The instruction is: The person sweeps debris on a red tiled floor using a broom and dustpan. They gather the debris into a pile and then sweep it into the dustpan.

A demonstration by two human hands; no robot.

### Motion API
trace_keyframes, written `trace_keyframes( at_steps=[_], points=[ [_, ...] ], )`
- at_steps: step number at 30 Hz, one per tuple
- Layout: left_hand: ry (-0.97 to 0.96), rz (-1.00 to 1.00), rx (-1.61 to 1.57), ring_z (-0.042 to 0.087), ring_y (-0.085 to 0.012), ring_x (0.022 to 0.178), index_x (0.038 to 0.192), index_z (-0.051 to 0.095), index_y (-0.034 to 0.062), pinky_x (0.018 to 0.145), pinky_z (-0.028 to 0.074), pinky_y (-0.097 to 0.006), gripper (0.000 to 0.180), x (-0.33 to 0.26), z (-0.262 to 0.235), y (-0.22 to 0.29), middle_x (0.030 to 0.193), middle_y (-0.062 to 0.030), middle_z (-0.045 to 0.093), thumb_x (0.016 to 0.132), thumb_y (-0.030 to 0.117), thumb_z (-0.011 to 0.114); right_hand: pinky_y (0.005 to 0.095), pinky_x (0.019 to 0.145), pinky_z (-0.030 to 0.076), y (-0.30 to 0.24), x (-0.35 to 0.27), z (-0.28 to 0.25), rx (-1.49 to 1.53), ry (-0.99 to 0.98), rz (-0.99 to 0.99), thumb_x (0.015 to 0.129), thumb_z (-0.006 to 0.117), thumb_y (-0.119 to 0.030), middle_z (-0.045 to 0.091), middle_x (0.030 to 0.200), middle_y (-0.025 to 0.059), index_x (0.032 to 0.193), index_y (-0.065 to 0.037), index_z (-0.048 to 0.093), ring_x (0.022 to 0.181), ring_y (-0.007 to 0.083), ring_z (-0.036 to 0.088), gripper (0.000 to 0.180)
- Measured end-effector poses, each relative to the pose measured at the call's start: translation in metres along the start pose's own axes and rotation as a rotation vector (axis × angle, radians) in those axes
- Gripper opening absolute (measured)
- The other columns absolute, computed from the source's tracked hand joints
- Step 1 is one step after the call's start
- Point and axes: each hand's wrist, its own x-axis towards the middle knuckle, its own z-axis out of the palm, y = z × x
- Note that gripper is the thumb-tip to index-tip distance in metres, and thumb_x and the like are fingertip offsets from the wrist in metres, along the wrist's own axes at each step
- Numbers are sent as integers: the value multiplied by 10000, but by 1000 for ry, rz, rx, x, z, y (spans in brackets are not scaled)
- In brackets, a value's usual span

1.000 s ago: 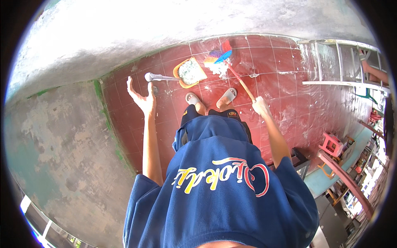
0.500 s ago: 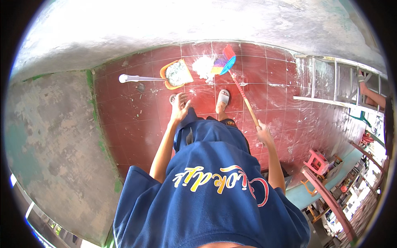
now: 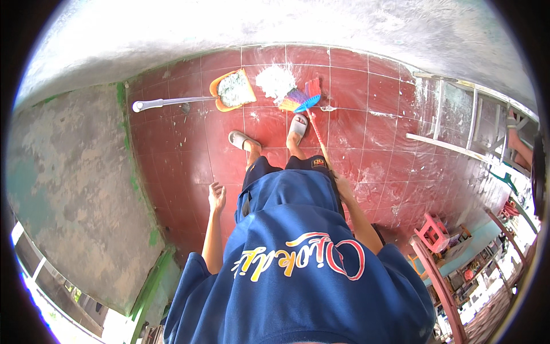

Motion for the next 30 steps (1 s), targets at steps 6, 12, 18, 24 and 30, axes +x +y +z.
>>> trace_keyframes(
  at_steps=[6, 12, 18, 24, 30],
  points=[
    [-72, 57, 122, 627, -312, 1010, 1231, 447, 47, 849, 520, -402, 440, -13, -4, 14, 1093, -196, 616, 886, 270, 605, 430, 661, 496, -50, 18, 9, -276, 36, 47, 889, 449, -188, 631, 817, 272, 1231, -46, 560, 751, 362, 647, 387],
    [-133, 234, 87, 627, -303, 1005, 1191, 491, 52, 849, 516, -404, 374, -4, -8, 36, 1090, -177, 622, 906, 277, 582, 302, 379, 381, -48, -32, -27, -164, 93, 130, 953, 460, -167, 560, 594, 56, 1312, -92, 522, 430, 133, 505, 372],
    [-185, 216, 73, 641, -259, 966, 1155, 541, 33, 834, 507, -376, 419, 27, -10, -6, 1061, -153, 643, 883, 342, 616, 415, 628, 475, -45, -77, -66, -112, 194, 260, 911, 494, -165, 635, 850, 266, 1261, -43, 551, 748, 336, 651, 375],
    [-147, 10, -133, 644, -219, 950, 1184, 521, 44, 749, 506, -313, 376, 8, -12, -14, 1063, -148, 649, 908, 287, 601, 311, 396, 403, 50, -49, -126, -177, 273, 227, 955, 459, -171, 486, 535, 19, 1342, -94, 488, 444, 132, 512, 396],
    [-8, -165, -341, 630, -176, 910, 1201, 478, 64, 713, 487, -283, 367, -48, 34, -31, 1026, -105, 638, 917, 262, 600, 386, 514, 457, 46, -35, -208, -356, 200, 220, 919, 486, -153, 607, 658, 138, 1275, -76, 545, 549, 252, 580, 369]
  ],
)
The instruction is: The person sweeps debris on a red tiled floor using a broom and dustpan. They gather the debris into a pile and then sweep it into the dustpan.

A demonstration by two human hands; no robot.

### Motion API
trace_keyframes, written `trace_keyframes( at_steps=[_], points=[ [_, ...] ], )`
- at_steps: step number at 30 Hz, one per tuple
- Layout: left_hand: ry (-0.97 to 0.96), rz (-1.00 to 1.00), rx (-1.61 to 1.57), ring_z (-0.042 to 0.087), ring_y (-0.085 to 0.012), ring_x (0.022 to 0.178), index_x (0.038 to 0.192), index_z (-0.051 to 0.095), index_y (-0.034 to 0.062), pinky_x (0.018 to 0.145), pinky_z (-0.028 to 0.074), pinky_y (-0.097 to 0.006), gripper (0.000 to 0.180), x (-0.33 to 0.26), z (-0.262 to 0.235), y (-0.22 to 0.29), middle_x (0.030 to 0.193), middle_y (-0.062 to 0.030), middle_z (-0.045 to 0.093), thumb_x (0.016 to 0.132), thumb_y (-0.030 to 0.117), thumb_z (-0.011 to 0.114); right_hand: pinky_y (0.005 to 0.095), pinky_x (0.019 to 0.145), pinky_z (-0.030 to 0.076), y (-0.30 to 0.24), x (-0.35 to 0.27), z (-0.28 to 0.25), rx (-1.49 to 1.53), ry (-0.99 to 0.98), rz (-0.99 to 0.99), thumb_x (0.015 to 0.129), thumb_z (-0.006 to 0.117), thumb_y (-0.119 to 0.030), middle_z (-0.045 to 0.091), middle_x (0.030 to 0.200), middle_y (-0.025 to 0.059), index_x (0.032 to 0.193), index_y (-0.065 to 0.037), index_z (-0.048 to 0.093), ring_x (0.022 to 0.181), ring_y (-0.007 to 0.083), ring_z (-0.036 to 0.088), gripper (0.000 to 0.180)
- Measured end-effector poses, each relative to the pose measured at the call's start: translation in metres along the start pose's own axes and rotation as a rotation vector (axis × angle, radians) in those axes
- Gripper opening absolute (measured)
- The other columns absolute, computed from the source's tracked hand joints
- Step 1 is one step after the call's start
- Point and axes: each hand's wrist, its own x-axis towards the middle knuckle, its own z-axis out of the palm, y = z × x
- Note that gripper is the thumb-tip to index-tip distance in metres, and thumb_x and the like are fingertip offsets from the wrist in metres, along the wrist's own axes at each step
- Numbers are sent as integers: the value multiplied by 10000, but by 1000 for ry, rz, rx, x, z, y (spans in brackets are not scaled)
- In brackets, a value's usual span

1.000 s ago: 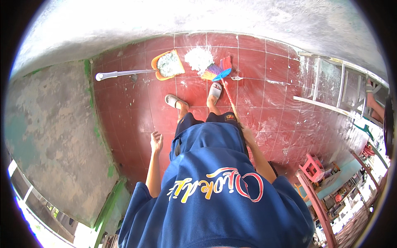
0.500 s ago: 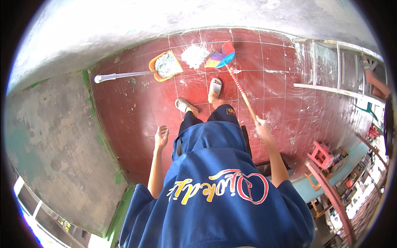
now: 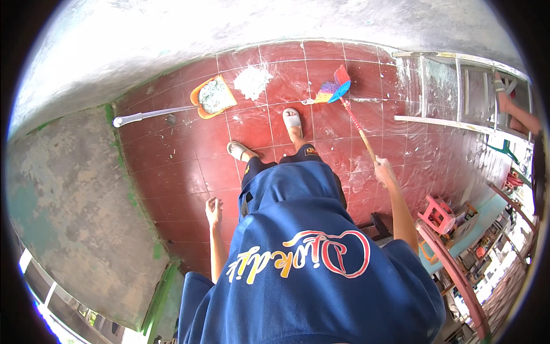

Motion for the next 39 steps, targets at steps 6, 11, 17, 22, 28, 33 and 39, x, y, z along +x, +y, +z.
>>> trace_keyframes(
  at_steps=[6, 11, 17, 22, 28, 33, 39],
  points=[
    [-69, 61, 285, 642, -223, 922, 1227, 480, 37, 811, 504, -348, 428, -52, 76, -11, 1061, -171, 637, 887, 258, 617, 416, 570, 457, 24, 86, -4, -90, -10, -243, 920, 479, -184, 635, 733, 184, 1128, -2, 596, 607, 310, 590, 300],
    [-82, 142, 225, 640, -243, 937, 1228, 468, 37, 805, 509, -350, 425, -63, 91, 5, 1065, -183, 633, 901, 274, 601, 354, 392, 406, -38, 113, -2, 111, -214, -157, 934, 448, -171, 557, 585, 109, 1104, 8, 583, 435, 185, 520, 281],
    [-51, 184, 224, 637, -242, 954, 1237, 459, 56, 816, 509, -345, 393, -78, 89, 37, 1085, -179, 626, 920, 257, 578, 290, 324, 319, -122, 139, -3, 95, -155, -307, 965, 435, -199, 412, 511, -13, 941, -12, 561, 365, 111, 411, 227],
    [-57, 162, 236, 640, -233, 961, 1220, 479, 39, 810, 509, -337, 374, -80, 94, 32, 1087, -180, 626, 924, 248, 572, 281, 310, 294, -92, 111, -52, 148, -225, -224, 947, 460, -189, 420, 510, -20, 784, -53, 521, 364, 92, 405, 221],
    [-104, 127, 180, 644, -215, 927, 1210, 501, 31, 805, 506, -338, 419, -73, 118, -7, 1054, -170, 642, 899, 292, 602, 447, 602, 434, 11, 48, -105, -181, 77, -399, 874, 531, -144, 613, 720, 217, 881, 21, 611, 663, 415, 564, 184],
    [-112, 144, 151, 640, -210, 935, 1214, 497, 17, 811, 504, -328, 406, -83, 136, 3, 1055, -162, 643, 912, 272, 590, 517, 762, 444, 30, 17, -110, -186, 235, -180, 859, 571, -122, 619, 924, 278, 1066, 14, 563, 905, 454, 578, 247],
    [-129, 130, 118, 637, -212, 940, 1221, 489, 17, 824, 501, -330, 412, -81, 137, 7, 1060, -161, 637, 916, 274, 592, 511, 692, 503, 9, 90, -75, -346, 246, -129, 822, 546, -101, 634, 877, 289, 1064, 29, 548, 831, 457, 622, 275]
  ],
)
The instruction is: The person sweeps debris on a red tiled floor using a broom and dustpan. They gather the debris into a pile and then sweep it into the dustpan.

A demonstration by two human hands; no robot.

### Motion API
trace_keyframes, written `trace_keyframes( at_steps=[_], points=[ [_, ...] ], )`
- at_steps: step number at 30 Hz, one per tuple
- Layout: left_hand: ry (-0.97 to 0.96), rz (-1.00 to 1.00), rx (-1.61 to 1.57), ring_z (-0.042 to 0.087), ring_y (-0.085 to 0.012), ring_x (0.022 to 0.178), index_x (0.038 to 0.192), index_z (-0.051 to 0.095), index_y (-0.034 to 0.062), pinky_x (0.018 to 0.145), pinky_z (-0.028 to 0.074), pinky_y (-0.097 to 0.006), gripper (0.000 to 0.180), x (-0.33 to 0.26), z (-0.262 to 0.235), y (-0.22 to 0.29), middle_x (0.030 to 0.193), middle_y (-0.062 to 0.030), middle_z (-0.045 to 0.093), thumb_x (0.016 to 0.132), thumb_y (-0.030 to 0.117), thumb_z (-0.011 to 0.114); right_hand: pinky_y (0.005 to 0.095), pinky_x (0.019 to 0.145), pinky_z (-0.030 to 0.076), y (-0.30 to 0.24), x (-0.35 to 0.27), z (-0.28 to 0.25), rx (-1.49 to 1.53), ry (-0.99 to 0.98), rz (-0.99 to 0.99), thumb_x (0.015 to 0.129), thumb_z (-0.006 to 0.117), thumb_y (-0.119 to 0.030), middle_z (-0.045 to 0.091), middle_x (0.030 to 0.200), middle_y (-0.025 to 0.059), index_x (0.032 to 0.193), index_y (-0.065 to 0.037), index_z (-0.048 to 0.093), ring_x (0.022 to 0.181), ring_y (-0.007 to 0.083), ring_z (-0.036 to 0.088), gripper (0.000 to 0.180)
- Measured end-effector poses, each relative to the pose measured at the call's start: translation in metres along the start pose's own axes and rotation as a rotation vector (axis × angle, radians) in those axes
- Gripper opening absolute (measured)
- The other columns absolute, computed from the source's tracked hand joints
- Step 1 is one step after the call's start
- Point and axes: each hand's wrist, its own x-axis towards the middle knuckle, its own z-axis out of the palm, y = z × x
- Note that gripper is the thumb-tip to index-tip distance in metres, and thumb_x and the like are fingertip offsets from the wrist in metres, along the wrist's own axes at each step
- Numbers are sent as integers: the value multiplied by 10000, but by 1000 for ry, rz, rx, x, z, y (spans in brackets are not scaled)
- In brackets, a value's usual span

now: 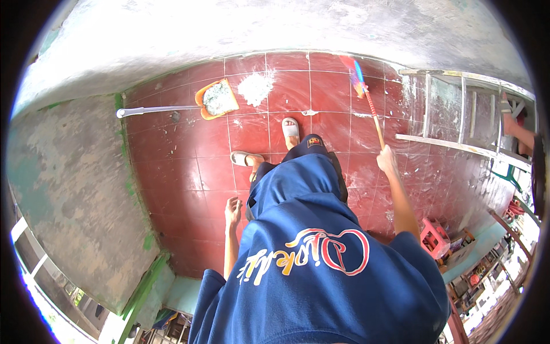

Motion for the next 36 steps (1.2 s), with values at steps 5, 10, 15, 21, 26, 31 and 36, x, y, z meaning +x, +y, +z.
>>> trace_keyframes(
  at_steps=[5, 10, 15, 21, 26, 31, 36],
  points=[
    [87, -31, -63, 630, -204, 934, 1216, 486, 31, 821, 494, -322, 381, -13, -16, -3, 1058, -149, 632, 924, 257, 583, 461, 466, 495, -89, 21, -18, 241, -236, 74, 810, 525, -89, 631, 807, 243, 945, 64, 525, 630, 343, 651, 204],
    [107, -76, -110, 626, -189, 930, 1204, 495, 47, 794, 492, -307, 355, -28, -8, -15, 1060, -135, 627, 924, 247, 583, 424, 437, 467, -129, 8, -36, 356, -326, -10, 829, 547, -110, 617, 741, 213, 920, 69, 509, 578, 292, 632, 205],
    [93, -69, -135, 629, -183, 933, 1202, 505, 43, 796, 493, -307, 382, -35, 11, -30, 1077, -137, 620, 904, 257, 609, 405, 405, 448, -174, 9, -27, 397, -497, -126, 855, 555, -134, 596, 655, 183, 905, 70, 534, 522, 267, 612, 210],
    [106, -105, -152, 630, -190, 941, 1198, 512, 41, 828, 491, -319, 359, -41, 21, -27, 1078, -133, 623, 908, 236, 596, 324, 329, 356, -216, 14, -9, 521, -466, -252, 895, 523, -162, 512, 526, 38, 781, 5, 562, 395, 139, 493, 205],
    [155, -121, -122, 630, -187, 944, 1195, 513, 43, 829, 491, -321, 342, -43, 19, -14, 1067, -135, 628, 916, 228, 585, 361, 359, 395, -232, 11, -38, 435, -437, -276, 896, 507, -147, 547, 559, 86, 806, -4, 573, 435, 190, 539, 182],
    [178, -102, -165, 631, -195, 965, 1197, 506, 40, 836, 490, -324, 332, -45, 15, -14, 1065, -147, 641, 927, 223, 570, 474, 565, 487, -213, 18, -14, 204, -59, -593, 870, 517, -128, 630, 719, 225, 898, 31, 591, 647, 393, 629, 178],
    [191, -105, -160, 637, -205, 953, 1201, 504, 33, 833, 496, -333, 349, -55, 26, -17, 1057, -152, 641, 922, 228, 581, 483, 639, 514, -238, 19, -5, 138, -2, -546, 836, 513, -77, 636, 778, 257, 981, 58, 593, 731, 420, 638, 213]
  ],
)
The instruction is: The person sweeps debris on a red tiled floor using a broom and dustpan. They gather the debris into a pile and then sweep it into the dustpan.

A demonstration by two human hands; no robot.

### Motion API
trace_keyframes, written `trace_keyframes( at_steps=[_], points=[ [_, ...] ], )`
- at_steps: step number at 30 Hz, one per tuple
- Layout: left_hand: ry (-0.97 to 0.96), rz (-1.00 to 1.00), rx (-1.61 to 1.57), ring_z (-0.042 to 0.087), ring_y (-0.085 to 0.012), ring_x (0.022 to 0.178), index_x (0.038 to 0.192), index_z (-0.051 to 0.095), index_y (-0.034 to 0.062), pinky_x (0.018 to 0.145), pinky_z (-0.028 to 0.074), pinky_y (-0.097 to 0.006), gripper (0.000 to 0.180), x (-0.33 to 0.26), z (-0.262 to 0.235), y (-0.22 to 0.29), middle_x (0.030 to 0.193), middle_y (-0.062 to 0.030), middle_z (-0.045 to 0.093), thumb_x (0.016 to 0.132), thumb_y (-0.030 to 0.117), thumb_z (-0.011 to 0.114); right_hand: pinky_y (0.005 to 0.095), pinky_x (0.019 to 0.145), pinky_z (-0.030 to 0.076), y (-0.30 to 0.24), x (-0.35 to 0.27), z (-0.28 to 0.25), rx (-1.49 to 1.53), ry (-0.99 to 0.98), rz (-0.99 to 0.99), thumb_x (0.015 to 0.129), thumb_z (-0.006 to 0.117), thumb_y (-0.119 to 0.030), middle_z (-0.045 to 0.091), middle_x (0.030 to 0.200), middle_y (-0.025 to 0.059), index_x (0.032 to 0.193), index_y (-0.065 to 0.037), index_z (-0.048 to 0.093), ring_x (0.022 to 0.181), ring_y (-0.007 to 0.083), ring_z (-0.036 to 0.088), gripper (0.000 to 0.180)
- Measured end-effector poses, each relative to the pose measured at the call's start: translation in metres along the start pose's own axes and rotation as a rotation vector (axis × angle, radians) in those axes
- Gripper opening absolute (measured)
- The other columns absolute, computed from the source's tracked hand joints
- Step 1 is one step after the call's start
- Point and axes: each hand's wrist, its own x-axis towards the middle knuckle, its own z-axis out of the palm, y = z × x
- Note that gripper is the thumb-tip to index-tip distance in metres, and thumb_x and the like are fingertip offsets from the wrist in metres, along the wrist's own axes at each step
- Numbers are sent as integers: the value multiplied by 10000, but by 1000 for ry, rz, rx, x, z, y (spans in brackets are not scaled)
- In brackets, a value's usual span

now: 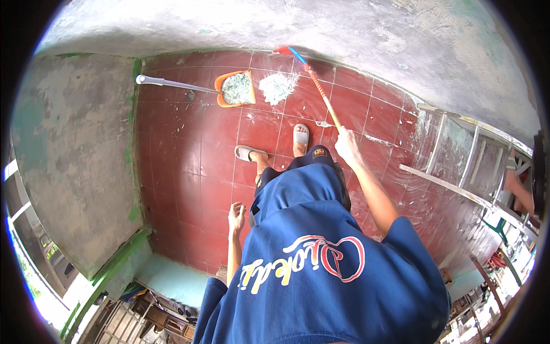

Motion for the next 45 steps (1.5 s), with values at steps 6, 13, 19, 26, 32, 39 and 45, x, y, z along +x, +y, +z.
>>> trace_keyframes(
  at_steps=[6, 13, 19, 26, 32, 39, 45],
  points=[
    [14, -9, -1, 638, -198, 942, 1194, 509, 30, 826, 498, -333, 359, -10, 10, -11, 1044, -150, 643, 913, 235, 600, 462, 656, 552, 0, 43, 41, 6, -86, -89, 807, 511, -58, 646, 791, 259, 940, 65, 580, 776, 404, 656, 193],
    [24, -18, -51, 633, -196, 944, 1191, 509, 37, 842, 490, -331, 315, -18, 20, -15, 1051, -144, 646, 932, 207, 567, 482, 697, 524, -14, 51, 29, 60, -193, -108, 799, 533, -79, 631, 815, 290, 911, 53, 620, 806, 420, 643, 194],
    [55, -47, -96, 628, -199, 949, 1195, 508, 36, 852, 485, -334, 321, -27, 25, -10, 1054, -138, 646, 932, 212, 567, 484, 680, 525, -24, 50, 1, 23, -138, -118, 782, 568, -106, 644, 801, 259, 879, 30, 610, 786, 413, 648, 172],
    [66, -68, -103, 596, -222, 1018, 1204, 507, 36, 875, 479, -346, 384, -44, 26, -20, 1094, -161, 609, 909, 261, 604, 491, 654, 531, -22, 116, 19, -73, -141, -219, 821, 528, -108, 645, 811, 246, 1031, 17, 593, 767, 398, 655, 252],
    [93, -142, -117, 621, -210, 990, 1209, 497, 42, 844, 490, -344, 344, -77, 20, -28, 1078, -147, 633, 933, 234, 571, 489, 647, 520, -18, 151, 61, -40, -207, -192, 841, 492, -114, 650, 832, 203, 1023, -56, 576, 780, 385, 649, 209],
    [119, -165, -178, 620, -202, 985, 1197, 503, 48, 837, 486, -343, 311, -86, 29, -39, 1087, -131, 637, 938, 212, 560, 477, 673, 518, 4, 128, 65, -12, -259, -370, 836, 538, -132, 637, 820, 245, 904, -2, 594, 794, 396, 641, 158],
    [130, -150, -151, 619, -202, 983, 1193, 519, 51, 842, 487, -330, 300, -80, 43, -30, 1064, -140, 645, 937, 204, 557, 477, 574, 463, 12, 109, 8, 95, -228, -269, 925, 471, -188, 592, 726, 269, 912, 8, 612, 675, 397, 631, 241]
  ],
)
